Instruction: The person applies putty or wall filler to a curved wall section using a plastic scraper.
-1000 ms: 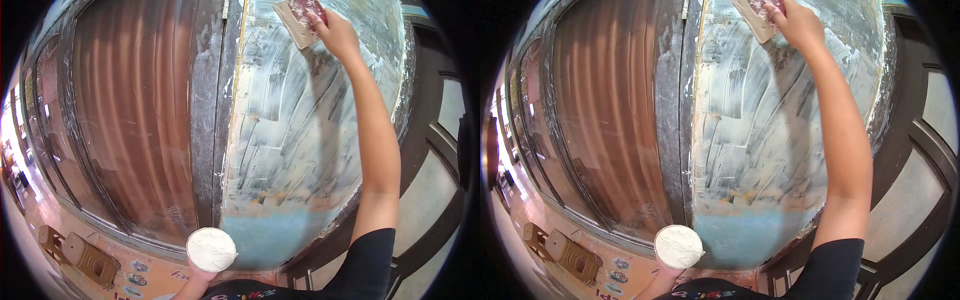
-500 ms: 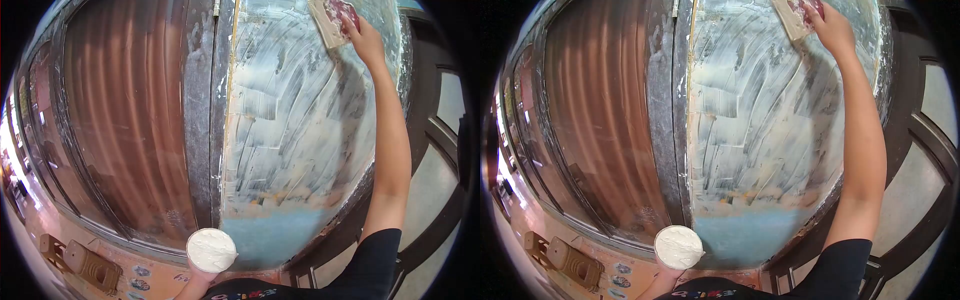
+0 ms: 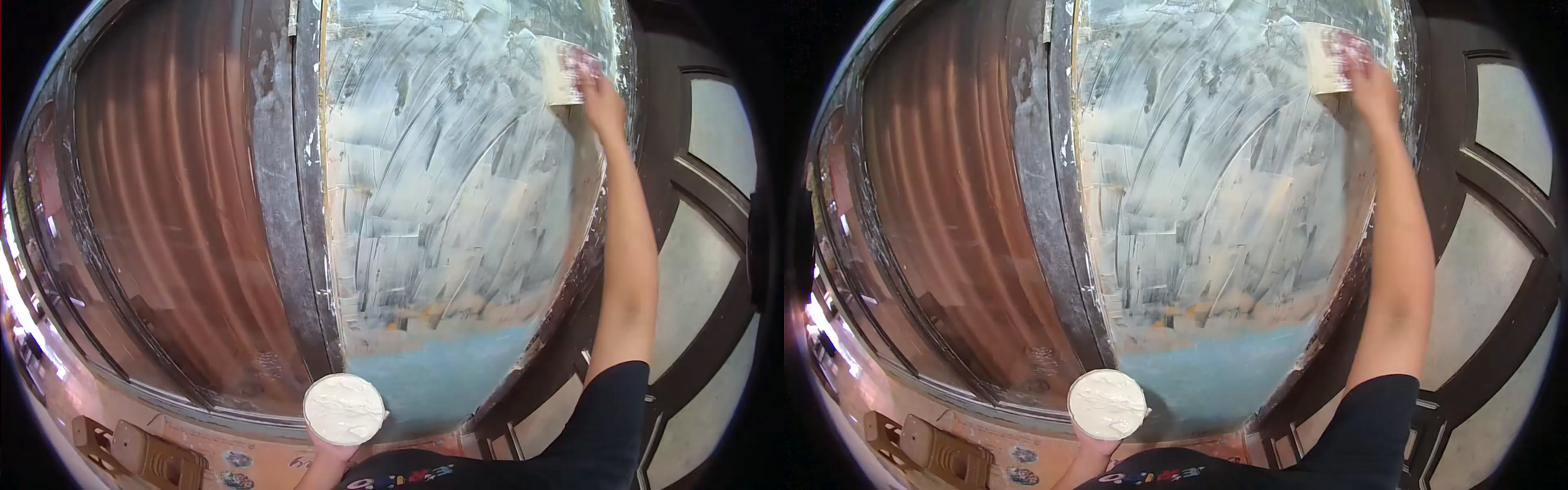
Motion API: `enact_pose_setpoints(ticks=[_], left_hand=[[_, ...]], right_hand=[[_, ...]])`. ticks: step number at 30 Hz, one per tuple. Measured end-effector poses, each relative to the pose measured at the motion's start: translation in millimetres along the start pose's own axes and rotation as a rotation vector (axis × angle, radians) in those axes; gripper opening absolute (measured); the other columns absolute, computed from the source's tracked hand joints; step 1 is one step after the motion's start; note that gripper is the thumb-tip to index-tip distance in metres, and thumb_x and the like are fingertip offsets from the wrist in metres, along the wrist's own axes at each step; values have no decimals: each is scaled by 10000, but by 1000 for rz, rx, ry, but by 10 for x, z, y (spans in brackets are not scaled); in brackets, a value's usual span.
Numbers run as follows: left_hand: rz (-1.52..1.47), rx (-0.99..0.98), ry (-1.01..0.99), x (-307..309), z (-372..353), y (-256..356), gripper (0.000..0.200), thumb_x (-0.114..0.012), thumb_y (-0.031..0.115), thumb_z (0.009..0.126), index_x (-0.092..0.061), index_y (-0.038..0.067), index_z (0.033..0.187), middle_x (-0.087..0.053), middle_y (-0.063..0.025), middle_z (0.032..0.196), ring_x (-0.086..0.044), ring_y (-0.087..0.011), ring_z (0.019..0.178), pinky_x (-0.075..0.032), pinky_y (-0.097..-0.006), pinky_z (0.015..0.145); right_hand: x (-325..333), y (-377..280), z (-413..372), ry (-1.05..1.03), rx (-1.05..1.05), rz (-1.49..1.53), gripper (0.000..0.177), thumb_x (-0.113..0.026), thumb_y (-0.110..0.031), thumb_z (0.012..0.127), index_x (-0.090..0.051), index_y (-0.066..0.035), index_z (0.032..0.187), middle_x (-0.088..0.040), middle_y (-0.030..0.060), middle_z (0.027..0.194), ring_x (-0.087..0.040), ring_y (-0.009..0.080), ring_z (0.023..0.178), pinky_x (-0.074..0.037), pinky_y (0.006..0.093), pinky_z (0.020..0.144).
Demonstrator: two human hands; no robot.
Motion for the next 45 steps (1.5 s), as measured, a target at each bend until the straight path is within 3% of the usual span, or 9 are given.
enact_pose_setpoints(ticks=[7, 9, 11, 18, 22, 28, 33, 36, 45], left_hand=[[120, 4, 23, -10, 27, -169, 715, -341, 632, 949, -449, 159, 1473, -432, -159, 1521, -399, -452, 1386, -222, -770, 1107], [-46, 77, -40, -124, 62, -256, 717, -356, 639, 940, -451, 167, 1472, -431, -150, 1523, -403, -450, 1382, -216, -785, 1097], [58, 47, -16, -176, 71, -322, 720, -363, 643, 934, -454, 171, 1470, -430, -144, 1525, -403, -448, 1382, -210, -790, 1095], [162, -21, 2, -153, -3, -518, 719, -380, 637, 924, -468, 165, 1459, -424, -135, 1530, -403, -447, 1382, -208, -781, 1102], [162, -41, 12, -26, 16, -591, 765, -398, 678, 908, -412, 183, 1491, -412, -135, 1536, -399, -435, 1387, -194, -822, 1071], [148, -19, 17, -150, 114, -825, 710, -397, 641, 928, -443, 186, 1470, -443, -134, 1511, -412, -436, 1375, -229, -809, 1069], [133, 9, 37, -350, 228, -1121, 710, -401, 641, 920, -488, 167, 1441, -455, -147, 1505, -432, -440, 1362, -242, -767, 1098], [-47, 70, 15, -346, 262, -1240, 721, -410, 649, 912, -486, 167, 1443, -452, -147, 1508, -432, -440, 1362, -243, -760, 1102], [130, 23, 45, -302, 340, -1471, 675, -396, 628, 939, -478, 184, 1440, -465, -141, 1489, -434, -442, 1356, -240, -804, 1068]], right_hand=[[-249, -556, -897, -187, 47, 487, 378, -623, -340, 971, -645, -24, 1178, -737, 148, 937, -703, 264, 835, -515, 368, 771], [-449, -1085, -1601, -236, 608, 199, 337, -645, -307, 930, -639, -107, 1201, -714, 125, 878, -694, 344, 838, -533, 420, 754], [-556, -1500, -2046, -781, 705, -20, 217, -627, -330, 931, -658, -195, 1098, -706, 117, 886, -680, 360, 827, -531, 480, 711], [178, -353, 74, -190, 222, -281, 412, -545, -483, 968, -623, -151, 1199, -703, 188, 1005, -661, 411, 947, -516, 493, 784], [789, -169, 676, 229, 281, -244, 351, -555, -387, 961, -652, -196, 1239, -702, 175, 1009, -649, 415, 957, -513, 500, 798], [308, -609, 336, 137, 483, -74, 321, -586, -275, 932, -658, -224, 1241, -701, 156, 1049, -650, 372, 980, -522, 480, 801], [-261, -1112, -1332, 206, 932, -49, 41, -628, -123, 762, -653, -134, 793, -588, 25, 731, -619, 205, 747, -505, 324, 596], [-4, -1190, -1744, 149, 1087, 35, 128, -635, -130, 792, -705, -144, 898, -645, 15, 801, -625, 189, 769, -508, 333, 617], [45, -339, -470, 255, 737, -128, 225, -669, -138, 815, -708, -95, 1033, -692, 50, 915, -631, 266, 879, -522, 387, 781]])
Point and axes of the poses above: each hand's wrist, its own z-axis towards the middle knuckle, its own x-axis out of the back of the hand, y = z × x, the point moved 6 cm from there along z, towards the middle knuckle
